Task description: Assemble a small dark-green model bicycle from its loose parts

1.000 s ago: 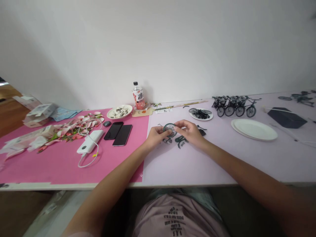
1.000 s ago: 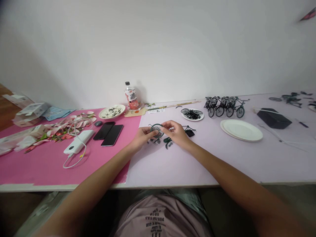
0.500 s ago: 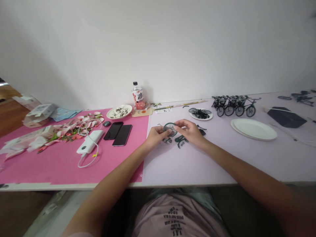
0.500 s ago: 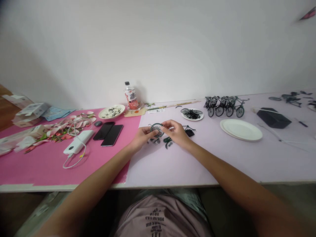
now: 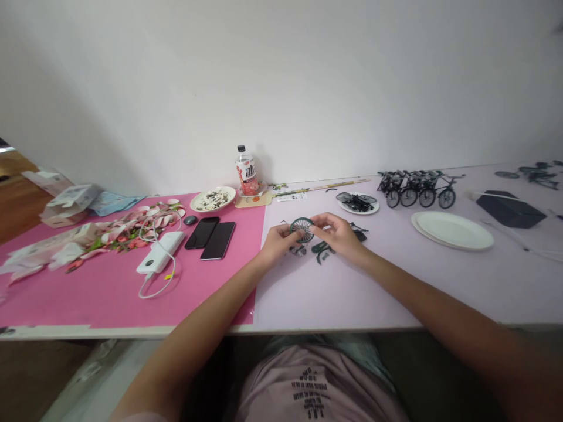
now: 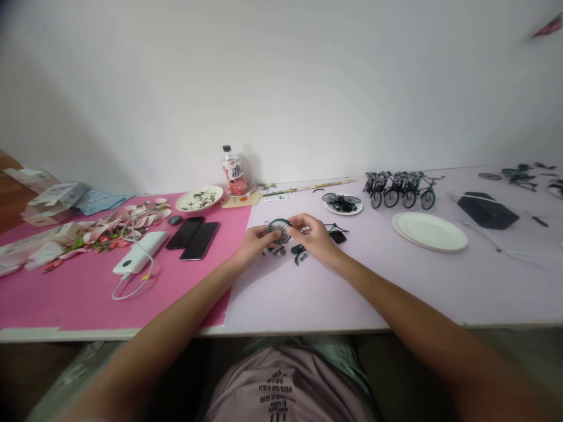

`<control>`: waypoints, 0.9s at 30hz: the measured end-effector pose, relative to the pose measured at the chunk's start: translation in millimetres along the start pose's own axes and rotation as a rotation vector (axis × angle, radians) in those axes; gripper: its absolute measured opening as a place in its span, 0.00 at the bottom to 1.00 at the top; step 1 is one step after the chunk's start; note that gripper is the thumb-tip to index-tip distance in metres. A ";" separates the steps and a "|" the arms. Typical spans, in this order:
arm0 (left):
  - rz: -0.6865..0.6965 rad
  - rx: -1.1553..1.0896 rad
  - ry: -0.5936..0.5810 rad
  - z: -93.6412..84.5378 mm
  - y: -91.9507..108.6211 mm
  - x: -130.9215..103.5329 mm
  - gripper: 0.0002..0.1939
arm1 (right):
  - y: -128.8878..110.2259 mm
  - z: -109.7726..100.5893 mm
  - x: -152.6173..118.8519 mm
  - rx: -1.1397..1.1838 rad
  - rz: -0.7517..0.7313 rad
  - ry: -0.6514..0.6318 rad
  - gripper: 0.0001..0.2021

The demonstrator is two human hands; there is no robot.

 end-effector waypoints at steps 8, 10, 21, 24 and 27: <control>0.024 -0.036 0.013 -3.1 3.7 2.6 0.26 | 7.6 6.4 -1.2 -0.029 -0.029 -0.071 0.19; 0.020 -0.042 0.026 -4.5 3.7 3.2 0.27 | 10.0 8.4 -2.5 -0.035 -0.027 -0.083 0.19; 0.033 -0.086 0.059 -5.8 4.5 3.3 0.30 | 11.8 9.6 -3.6 -0.029 0.023 -0.072 0.18; 0.036 -0.075 0.062 -6.0 4.2 3.8 0.30 | 12.9 7.6 -2.4 -0.032 0.012 -0.041 0.19; 0.026 -0.043 0.058 -6.2 2.0 4.0 0.29 | 10.9 3.8 -0.2 -0.030 -0.019 -0.004 0.17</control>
Point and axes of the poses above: each hand's wrist, its own x-axis towards the middle knuckle, its own z-axis out of the palm, y = z × x, the point moved 8 cm from there along x, towards the middle knuckle, and after that the axes turned 12 degrees about y, right-handed, at the moved point
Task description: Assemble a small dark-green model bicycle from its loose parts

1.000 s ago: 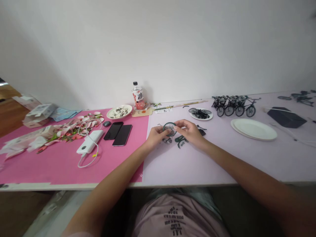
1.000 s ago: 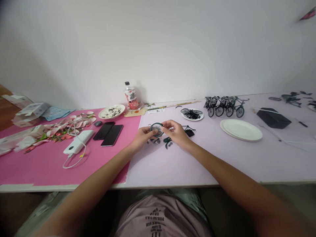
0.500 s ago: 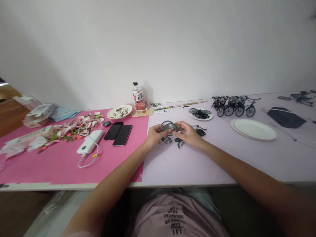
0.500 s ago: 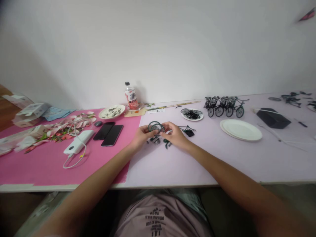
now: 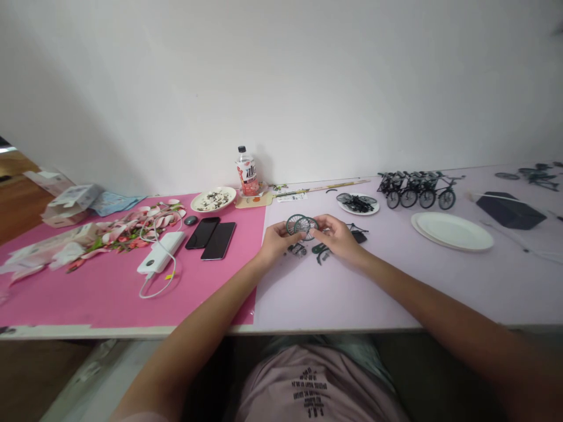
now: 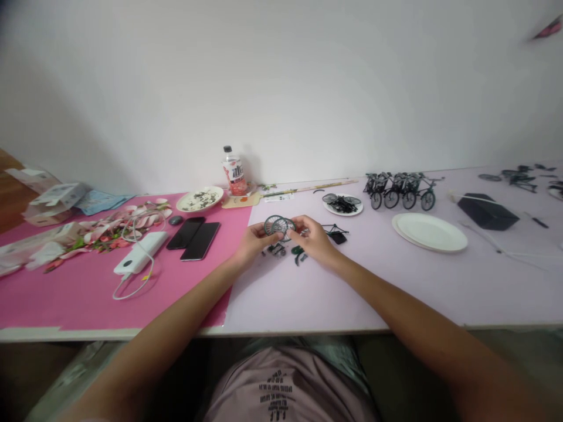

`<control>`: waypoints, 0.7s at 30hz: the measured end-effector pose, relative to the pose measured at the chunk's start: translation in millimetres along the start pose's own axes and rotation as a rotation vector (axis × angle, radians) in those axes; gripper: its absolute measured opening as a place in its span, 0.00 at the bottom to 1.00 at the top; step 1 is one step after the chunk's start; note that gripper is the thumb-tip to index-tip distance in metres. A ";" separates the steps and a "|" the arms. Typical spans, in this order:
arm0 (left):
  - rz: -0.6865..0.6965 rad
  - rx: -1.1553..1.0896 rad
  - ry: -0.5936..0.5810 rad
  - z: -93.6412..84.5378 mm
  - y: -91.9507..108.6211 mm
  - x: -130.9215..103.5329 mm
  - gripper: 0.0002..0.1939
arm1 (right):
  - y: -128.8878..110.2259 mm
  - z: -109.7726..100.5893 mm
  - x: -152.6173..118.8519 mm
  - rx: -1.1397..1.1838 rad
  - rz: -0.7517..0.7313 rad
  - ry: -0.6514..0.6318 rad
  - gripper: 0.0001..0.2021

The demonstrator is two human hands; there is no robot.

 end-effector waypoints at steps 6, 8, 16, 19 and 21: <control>0.008 0.029 -0.049 2.6 0.9 -1.8 0.28 | -3.5 -9.8 5.0 0.027 -0.024 0.104 0.19; -0.019 0.017 -0.040 2.7 -1.4 -0.7 0.28 | -1.7 -11.1 6.9 0.041 -0.023 0.127 0.21; -0.054 0.106 0.094 -12.3 -1.7 10.9 0.18 | 10.1 -34.3 25.6 0.047 0.040 0.220 0.24; 0.028 0.315 0.148 -26.8 7.8 16.4 0.11 | 3.5 -48.3 31.0 -0.081 -0.045 0.243 0.22; 0.160 0.547 0.215 -38.0 19.4 19.7 0.08 | 0.9 -52.6 32.3 -0.201 -0.101 0.234 0.21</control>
Point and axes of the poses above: each hand's wrist, its own x-axis towards the middle knuckle, its own z-axis out of the palm, y = z × x, the point moved 8 cm from there along x, towards the middle knuckle, and after that the axes turned 12 degrees about y, right-handed, at the moved point
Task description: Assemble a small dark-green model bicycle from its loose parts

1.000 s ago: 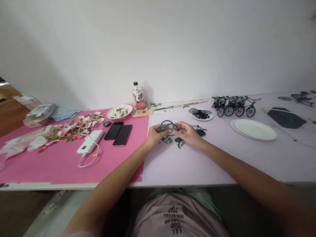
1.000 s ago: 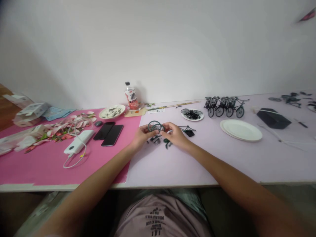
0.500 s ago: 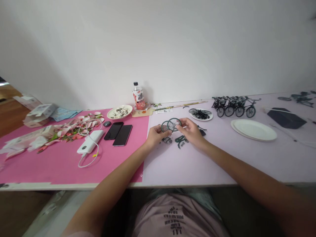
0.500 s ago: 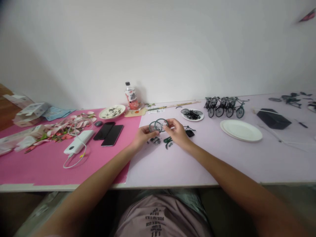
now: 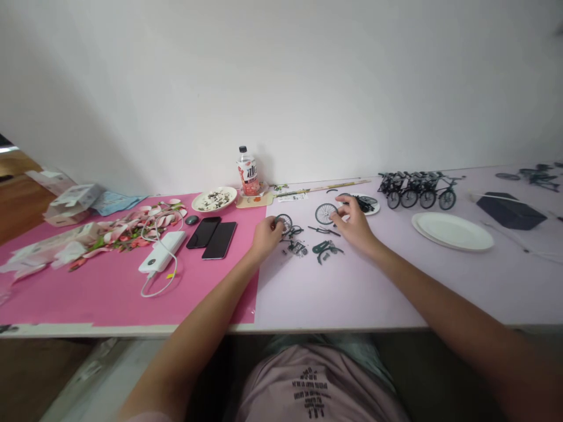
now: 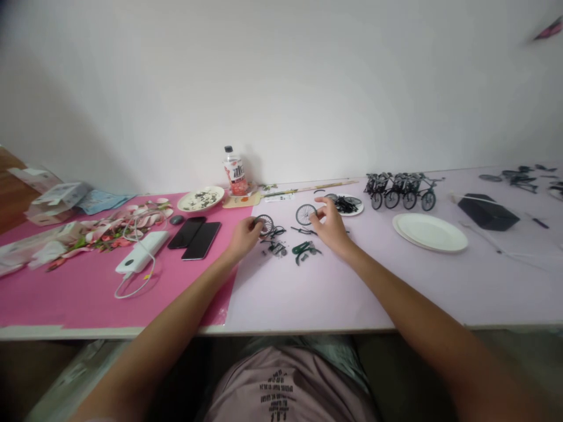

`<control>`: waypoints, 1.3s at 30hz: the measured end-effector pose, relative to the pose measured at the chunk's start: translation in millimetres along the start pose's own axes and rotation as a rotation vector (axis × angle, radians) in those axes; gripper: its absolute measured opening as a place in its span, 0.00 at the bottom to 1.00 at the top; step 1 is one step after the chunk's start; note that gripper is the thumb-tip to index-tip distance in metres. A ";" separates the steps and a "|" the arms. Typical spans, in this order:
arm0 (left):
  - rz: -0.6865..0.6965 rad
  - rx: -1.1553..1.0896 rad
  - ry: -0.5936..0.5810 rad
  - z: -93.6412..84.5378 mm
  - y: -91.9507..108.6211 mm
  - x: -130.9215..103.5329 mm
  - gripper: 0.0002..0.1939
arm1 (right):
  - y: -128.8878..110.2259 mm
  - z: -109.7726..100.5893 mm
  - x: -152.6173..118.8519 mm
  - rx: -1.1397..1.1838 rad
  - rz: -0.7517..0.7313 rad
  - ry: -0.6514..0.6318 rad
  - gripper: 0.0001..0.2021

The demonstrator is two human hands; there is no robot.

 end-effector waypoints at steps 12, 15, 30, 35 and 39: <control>0.034 0.636 -0.015 -18.8 -6.6 6.2 0.16 | 6.4 26.4 -16.0 -0.199 -0.075 -0.322 0.11; 0.036 0.704 -0.038 -19.0 -4.9 3.4 0.14 | 9.1 25.8 -16.4 -0.250 -0.130 -0.282 0.10; 0.074 0.764 -0.065 -13.3 -8.8 2.3 0.19 | 7.6 26.0 -20.0 -0.354 -0.123 -0.251 0.07; 0.113 0.825 -0.049 -8.3 -10.7 0.9 0.22 | 8.8 29.5 -22.0 -0.367 -0.128 -0.283 0.07; 0.192 0.809 -0.029 -0.2 -13.8 2.6 0.26 | 9.4 30.6 -21.7 -0.380 -0.169 -0.250 0.07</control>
Point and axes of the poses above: each hand's wrist, its own x-axis towards the middle knuckle, its own z-axis out of the palm, y = z × x, the point moved 8 cm from there along x, towards the middle knuckle, and after that the axes turned 12 degrees about y, right-handed, at the moved point
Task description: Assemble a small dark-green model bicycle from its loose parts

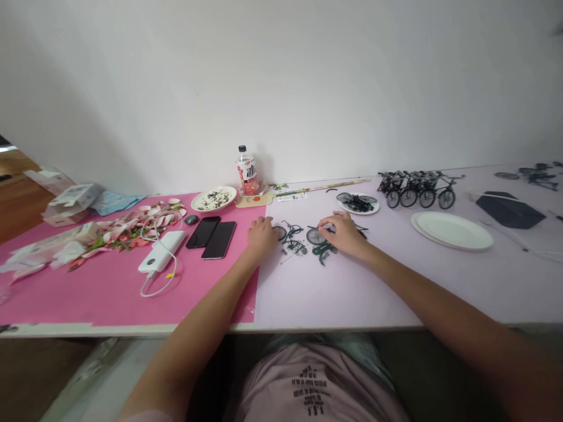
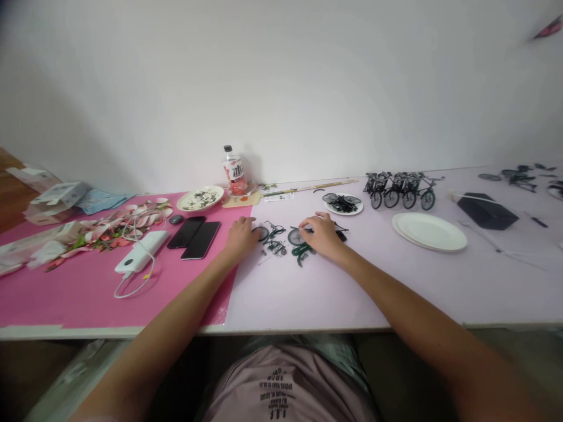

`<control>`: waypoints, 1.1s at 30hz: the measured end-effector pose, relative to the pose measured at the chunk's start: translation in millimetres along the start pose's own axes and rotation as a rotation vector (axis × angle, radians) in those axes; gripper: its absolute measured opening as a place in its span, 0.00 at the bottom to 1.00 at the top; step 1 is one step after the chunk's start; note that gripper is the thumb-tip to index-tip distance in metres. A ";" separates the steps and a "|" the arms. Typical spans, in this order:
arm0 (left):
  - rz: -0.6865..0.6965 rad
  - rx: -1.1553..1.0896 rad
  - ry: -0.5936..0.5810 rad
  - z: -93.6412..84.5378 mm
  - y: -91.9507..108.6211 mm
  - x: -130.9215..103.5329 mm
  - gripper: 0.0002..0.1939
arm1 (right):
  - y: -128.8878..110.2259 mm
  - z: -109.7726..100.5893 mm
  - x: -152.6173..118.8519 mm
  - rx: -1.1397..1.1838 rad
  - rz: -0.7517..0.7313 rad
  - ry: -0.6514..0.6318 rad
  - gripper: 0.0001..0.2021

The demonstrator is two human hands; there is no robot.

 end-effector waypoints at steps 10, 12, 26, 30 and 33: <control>0.385 -0.161 -0.060 24.0 26.2 -4.2 0.28 | -3.1 -5.4 2.1 0.058 -0.125 0.136 0.07; 0.368 -0.171 -0.056 22.0 26.8 -3.5 0.26 | -4.9 -6.0 2.4 0.073 -0.145 0.133 0.08; 0.298 -0.124 0.045 5.9 23.7 6.0 0.16 | -13.9 -6.9 1.0 0.117 -0.156 0.109 0.10; 0.292 -0.163 0.141 -0.5 22.7 9.6 0.16 | -16.0 -7.4 -0.3 0.134 -0.139 0.097 0.10; 0.311 -0.207 0.200 -5.8 25.1 9.0 0.17 | -18.9 -7.0 -2.0 0.152 -0.119 0.072 0.10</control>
Point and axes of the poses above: each hand's wrist, its own x-axis towards the middle knuckle, its own z-axis out of the palm, y = z × x, the point moved 8 cm from there along x, towards the middle knuckle, and after that the axes turned 12 degrees about y, right-handed, at the moved point
